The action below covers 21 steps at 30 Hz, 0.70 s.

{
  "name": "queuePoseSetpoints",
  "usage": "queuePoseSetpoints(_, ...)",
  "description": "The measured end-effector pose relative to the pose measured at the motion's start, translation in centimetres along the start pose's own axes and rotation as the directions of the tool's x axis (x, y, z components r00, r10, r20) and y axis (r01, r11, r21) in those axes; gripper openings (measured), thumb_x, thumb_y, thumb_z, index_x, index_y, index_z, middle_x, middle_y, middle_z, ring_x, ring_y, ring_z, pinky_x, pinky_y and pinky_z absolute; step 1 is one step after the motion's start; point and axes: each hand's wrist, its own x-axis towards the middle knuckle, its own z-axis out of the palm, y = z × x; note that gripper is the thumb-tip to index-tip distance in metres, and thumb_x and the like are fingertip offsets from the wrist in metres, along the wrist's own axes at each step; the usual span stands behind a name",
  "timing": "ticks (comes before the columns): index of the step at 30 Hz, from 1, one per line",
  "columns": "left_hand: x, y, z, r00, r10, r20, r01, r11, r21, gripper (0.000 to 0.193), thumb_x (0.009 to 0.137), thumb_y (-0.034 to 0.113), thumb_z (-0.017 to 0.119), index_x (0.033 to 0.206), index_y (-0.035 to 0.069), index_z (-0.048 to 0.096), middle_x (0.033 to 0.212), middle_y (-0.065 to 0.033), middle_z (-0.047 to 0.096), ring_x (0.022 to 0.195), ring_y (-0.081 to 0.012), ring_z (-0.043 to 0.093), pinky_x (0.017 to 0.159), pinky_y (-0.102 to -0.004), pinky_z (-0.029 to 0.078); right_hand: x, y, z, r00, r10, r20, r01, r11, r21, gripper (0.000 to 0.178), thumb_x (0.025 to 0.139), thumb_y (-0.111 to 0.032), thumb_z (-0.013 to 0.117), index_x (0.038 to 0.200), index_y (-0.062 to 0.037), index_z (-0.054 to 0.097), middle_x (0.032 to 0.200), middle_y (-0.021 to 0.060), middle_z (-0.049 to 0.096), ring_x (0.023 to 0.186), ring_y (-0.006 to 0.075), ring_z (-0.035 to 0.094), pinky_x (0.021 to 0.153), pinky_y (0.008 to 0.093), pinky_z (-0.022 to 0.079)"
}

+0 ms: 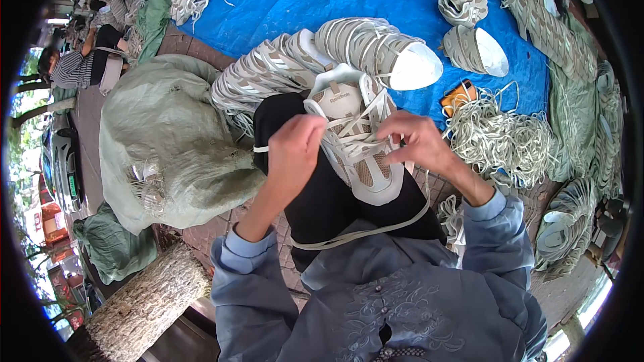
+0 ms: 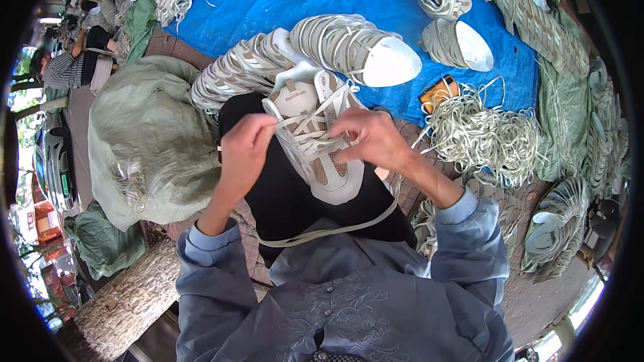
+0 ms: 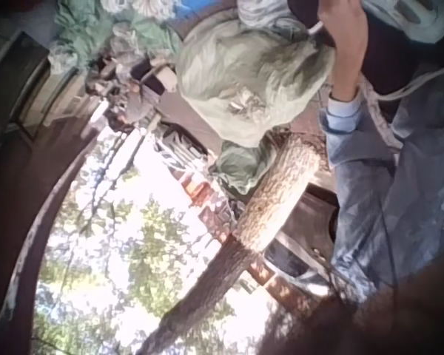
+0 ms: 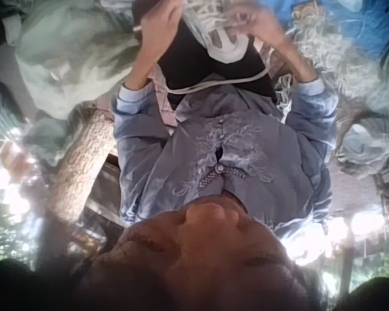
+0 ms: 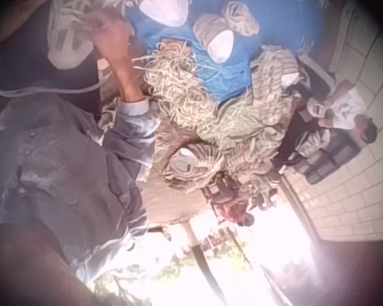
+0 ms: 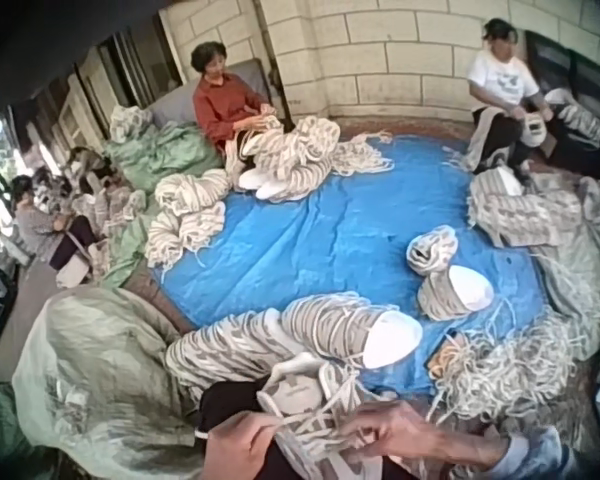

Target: The person is lacing a white sneaker by hand. They thread a long white lace through the eyelets of the shoe, pulling it tight and arranging it in a crisscross pattern. The task is performed while sitting on a blue tarp outdoors.

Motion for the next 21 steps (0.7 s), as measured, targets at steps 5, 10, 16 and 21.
queuePoseSetpoints(5, -1.2, 1.0, 1.8, 0.989, -0.075, 0.125, 0.079, 0.996, -0.029, 0.006, 0.077, 0.002, 0.057, 0.084, 0.003, 0.058, 0.071, -0.0087, 0.057, 0.061, -0.0154, 0.056, 0.054, -0.0252, 0.043, 1.3, 0.7, 1.1, 0.96, -0.248, 0.13, 0.28, 0.815, -0.508, 0.017, 0.06, -0.013, 0.069, 0.075, -0.0061, 0.064, 0.08, 0.0026, 0.058, 0.074, 0.0204, 0.054, 0.06, 0.0294, 0.046)
queuePoseSetpoints(10, -1.3, 0.9, 1.5, 0.985, -0.108, 0.136, 0.125, 0.984, -0.127, 0.009, 0.077, 0.002, 0.057, 0.086, 0.003, 0.058, 0.075, -0.0078, 0.056, 0.06, -0.0132, 0.054, 0.054, -0.0232, 0.042, 2.5, -0.5, -0.6, 0.903, 0.312, 0.295, -0.401, 0.857, 0.323, 0.009, 0.061, -0.003, 0.066, 0.067, 0.0015, 0.062, 0.059, -0.0002, 0.056, 0.057, 0.0051, 0.048, 0.054, 0.0215, 0.037)
queuePoseSetpoints(16, -0.8, 1.6, 2.8, 0.98, 0.015, 0.197, 0.001, 0.997, -0.083, 0.023, 0.069, 0.0, 0.059, 0.091, 0.006, 0.054, 0.083, -0.0096, 0.056, 0.068, -0.0289, 0.057, 0.058, -0.0337, 0.047, 5.1, -2.5, -1.8, 0.951, 0.013, 0.309, 0.106, 0.925, -0.364, 0.01, 0.057, -0.005, 0.063, 0.066, -0.0046, 0.06, 0.059, 0.0049, 0.056, 0.056, 0.0163, 0.054, 0.053, 0.0282, 0.041)
queuePoseSetpoints(21, 1.3, 0.4, 2.0, 0.996, 0.091, 0.009, -0.092, 0.992, 0.089, 0.017, 0.071, 0.001, 0.059, 0.088, 0.004, 0.057, 0.085, -0.0096, 0.057, 0.07, -0.0245, 0.059, 0.059, -0.0306, 0.047, 5.5, -1.5, -1.9, 0.944, -0.257, 0.208, 0.33, 0.723, -0.607, 0.014, 0.057, -0.003, 0.062, 0.07, -0.0076, 0.057, 0.069, 0.0047, 0.056, 0.066, 0.0228, 0.056, 0.057, 0.0339, 0.046)
